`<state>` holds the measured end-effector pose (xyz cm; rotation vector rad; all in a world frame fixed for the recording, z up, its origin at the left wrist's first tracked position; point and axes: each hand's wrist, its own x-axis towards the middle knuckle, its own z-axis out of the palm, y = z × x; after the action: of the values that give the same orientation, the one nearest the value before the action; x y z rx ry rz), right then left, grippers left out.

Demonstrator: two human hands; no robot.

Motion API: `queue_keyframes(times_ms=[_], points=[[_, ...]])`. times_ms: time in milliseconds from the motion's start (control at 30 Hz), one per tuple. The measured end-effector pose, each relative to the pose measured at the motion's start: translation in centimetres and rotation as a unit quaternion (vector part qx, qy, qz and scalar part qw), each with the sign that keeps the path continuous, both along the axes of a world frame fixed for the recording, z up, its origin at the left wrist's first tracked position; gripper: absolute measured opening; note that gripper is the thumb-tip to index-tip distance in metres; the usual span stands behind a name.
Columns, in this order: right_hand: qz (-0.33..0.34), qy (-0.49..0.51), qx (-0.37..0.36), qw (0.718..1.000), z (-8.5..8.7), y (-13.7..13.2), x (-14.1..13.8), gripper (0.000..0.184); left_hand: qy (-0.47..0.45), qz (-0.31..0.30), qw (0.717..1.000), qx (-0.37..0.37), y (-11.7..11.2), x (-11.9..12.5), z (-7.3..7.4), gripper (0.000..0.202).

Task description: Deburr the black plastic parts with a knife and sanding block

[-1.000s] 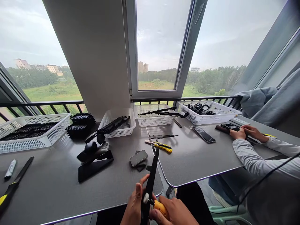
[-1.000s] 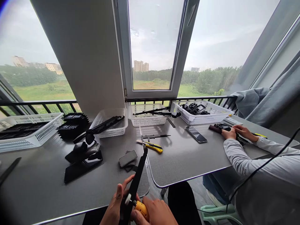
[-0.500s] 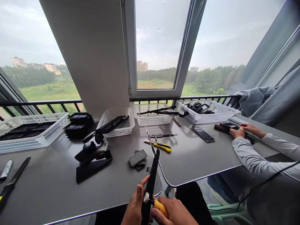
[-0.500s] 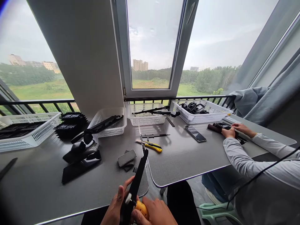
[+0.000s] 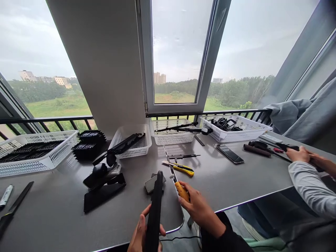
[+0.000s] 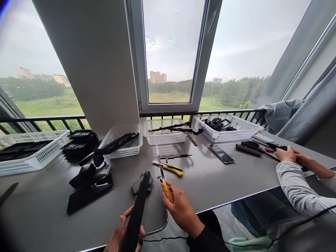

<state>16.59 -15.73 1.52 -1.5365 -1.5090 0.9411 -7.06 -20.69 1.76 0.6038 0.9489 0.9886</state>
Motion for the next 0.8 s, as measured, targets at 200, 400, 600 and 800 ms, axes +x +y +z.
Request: queue_keyframes(times_ms=[200, 400, 600, 800], points=[[0.021, 0.095, 0.021, 0.995, -1.0, 5.7, -1.1, 0.075, 0.000, 0.031, 0.998, 0.050, 5.0, 0.8, 3.4, 0.086], [0.031, 0.176, 0.030, 0.983, -2.5, 6.2, -1.4, 0.103, -0.014, 0.002, 0.990, 0.139, 11.8, 1.5, 3.3, 0.073], [0.010, 0.133, 0.075, 0.988, -3.8, 4.7, -2.0, 0.119, -0.036, -0.064, 0.986, 0.150, 17.5, 3.4, 3.2, 0.072], [0.000, 0.073, 0.126, 0.989, -5.0, 4.6, -1.7, 0.096, -0.061, -0.094, 0.985, 0.131, 19.3, 3.6, 2.6, 0.070]])
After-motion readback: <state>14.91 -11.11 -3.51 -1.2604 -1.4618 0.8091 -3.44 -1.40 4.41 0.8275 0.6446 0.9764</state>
